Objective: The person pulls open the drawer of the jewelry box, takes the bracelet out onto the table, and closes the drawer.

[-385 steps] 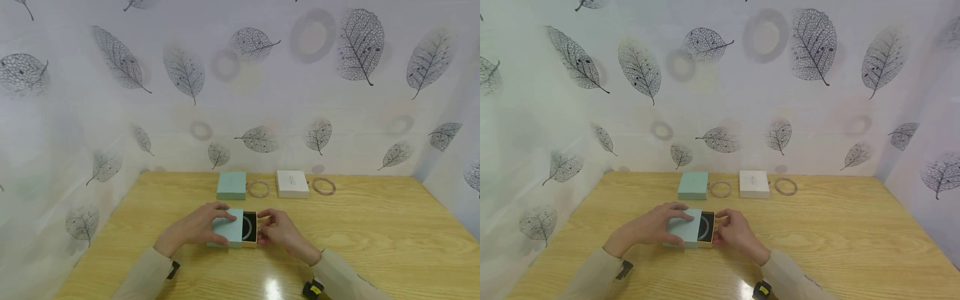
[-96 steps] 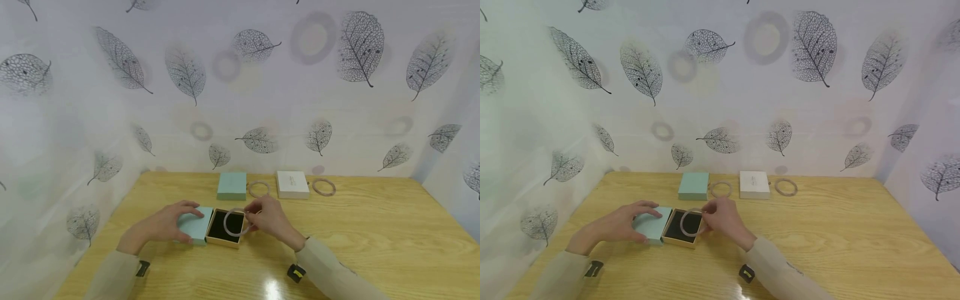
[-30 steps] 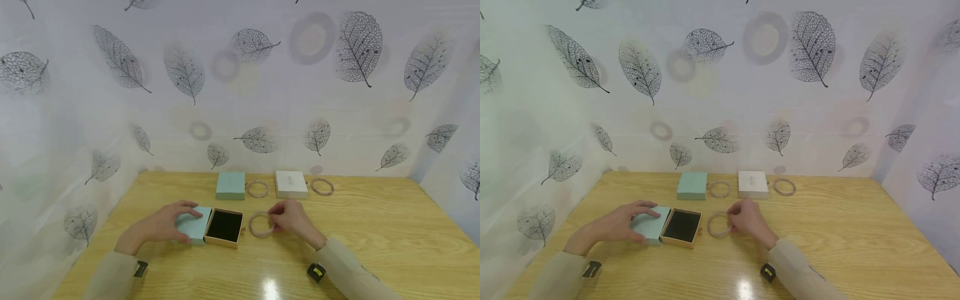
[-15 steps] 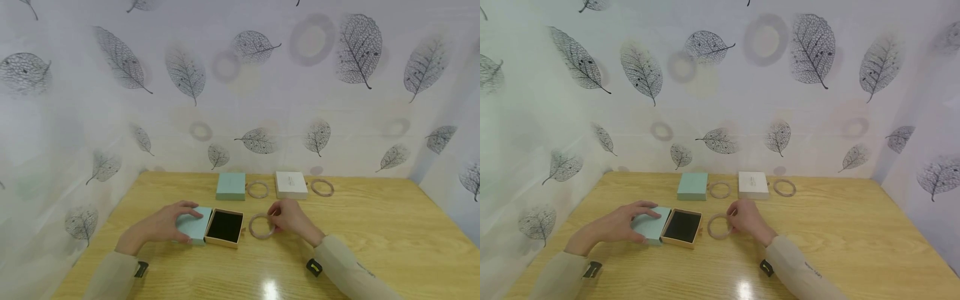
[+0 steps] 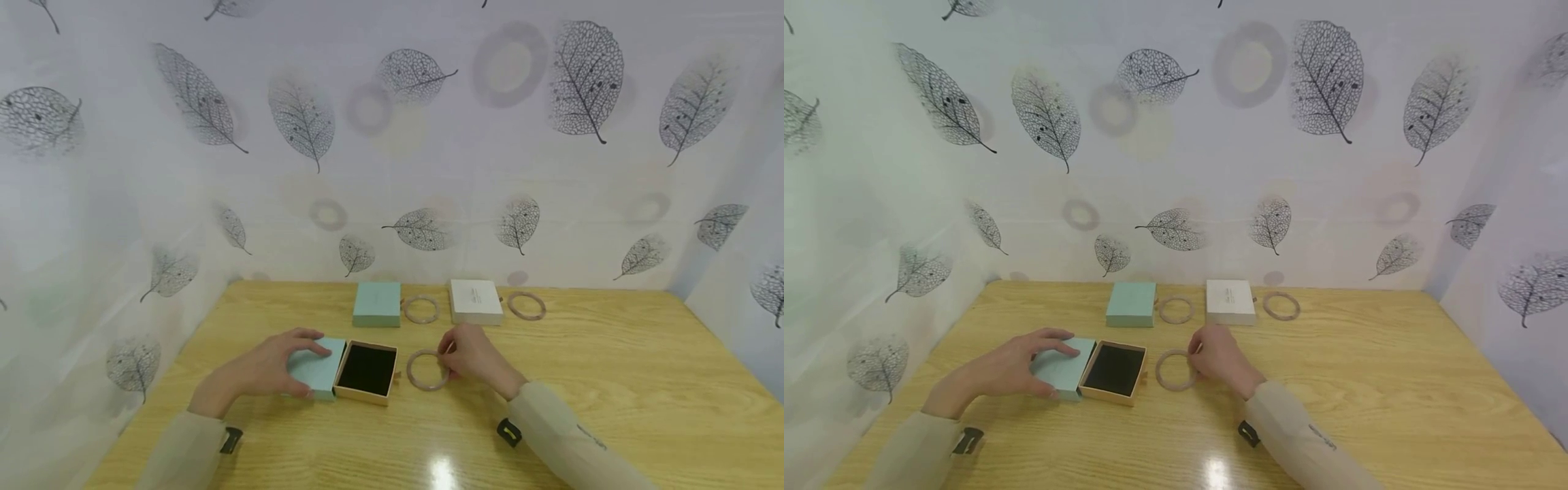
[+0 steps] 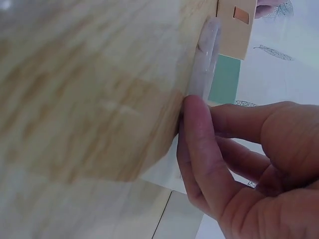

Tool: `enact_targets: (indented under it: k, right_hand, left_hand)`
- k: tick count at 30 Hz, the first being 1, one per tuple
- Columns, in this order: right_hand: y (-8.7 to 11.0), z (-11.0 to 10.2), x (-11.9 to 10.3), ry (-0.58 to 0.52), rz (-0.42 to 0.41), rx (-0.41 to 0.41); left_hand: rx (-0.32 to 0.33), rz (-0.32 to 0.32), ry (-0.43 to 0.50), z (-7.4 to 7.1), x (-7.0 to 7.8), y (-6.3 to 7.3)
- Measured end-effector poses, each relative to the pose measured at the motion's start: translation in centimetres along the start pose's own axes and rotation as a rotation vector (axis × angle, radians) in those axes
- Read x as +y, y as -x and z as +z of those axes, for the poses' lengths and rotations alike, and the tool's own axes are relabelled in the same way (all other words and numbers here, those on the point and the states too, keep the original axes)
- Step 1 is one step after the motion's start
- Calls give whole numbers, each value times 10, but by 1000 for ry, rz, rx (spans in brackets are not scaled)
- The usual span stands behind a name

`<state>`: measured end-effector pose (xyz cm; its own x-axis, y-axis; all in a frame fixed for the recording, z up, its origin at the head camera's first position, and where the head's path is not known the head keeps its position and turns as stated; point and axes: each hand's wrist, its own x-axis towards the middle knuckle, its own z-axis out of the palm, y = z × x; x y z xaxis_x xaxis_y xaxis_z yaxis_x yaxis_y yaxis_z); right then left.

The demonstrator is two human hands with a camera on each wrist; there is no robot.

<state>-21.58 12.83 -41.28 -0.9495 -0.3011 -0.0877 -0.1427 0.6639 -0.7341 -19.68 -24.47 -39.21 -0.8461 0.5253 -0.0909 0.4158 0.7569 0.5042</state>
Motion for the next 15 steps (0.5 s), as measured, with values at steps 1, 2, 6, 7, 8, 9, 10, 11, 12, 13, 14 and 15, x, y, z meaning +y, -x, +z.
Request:
enact_targets:
  k: [1, 2, 6, 7, 8, 9, 10, 11, 12, 13, 14, 15]
  right_hand:
    - [0, 0, 0, -3, 6, 0]
    - [0, 1, -1, -4, 13, 2]
    - [2, 2, -4, 53, 32, 37]
    - [3, 1, -5, 88, 24, 57]
    - [5, 1, -8, 120, 15, 78]
    - [7, 0, -11, 153, 0, 100]
    - [9, 0, -14, 171, -17, 116]
    - [11, 0, -18, 175, -34, 122]
    - [13, 0, -22, 162, -47, 114]
    - [15, 0, -26, 134, -62, 89]
    - [17, 1, -30, 95, -75, 55]
    - [19, 2, -33, 43, -82, 8]
  left_hand:
    - [1, -2, -2, 0, 0, 0]
    - [0, -4, -3, -1, 0, 0]
    - [-6, -7, -2, -1, 0, 0]
    - [-9, -4, 0, 0, 0, 0]
    - [-11, 3, 5, 0, 0, 0]
    - [-12, 9, 7, 0, 0, 0]
    - [-11, 15, 9, 1, 0, 0]
    - [-9, 21, 7, 1, 0, 0]
    - [-5, 28, 6, 1, 0, 0]
    - [-2, 32, 6, 1, 0, 1]
    - [3, 33, 5, 1, 1, 2]
    - [9, 32, 1, 2, 2, 2]
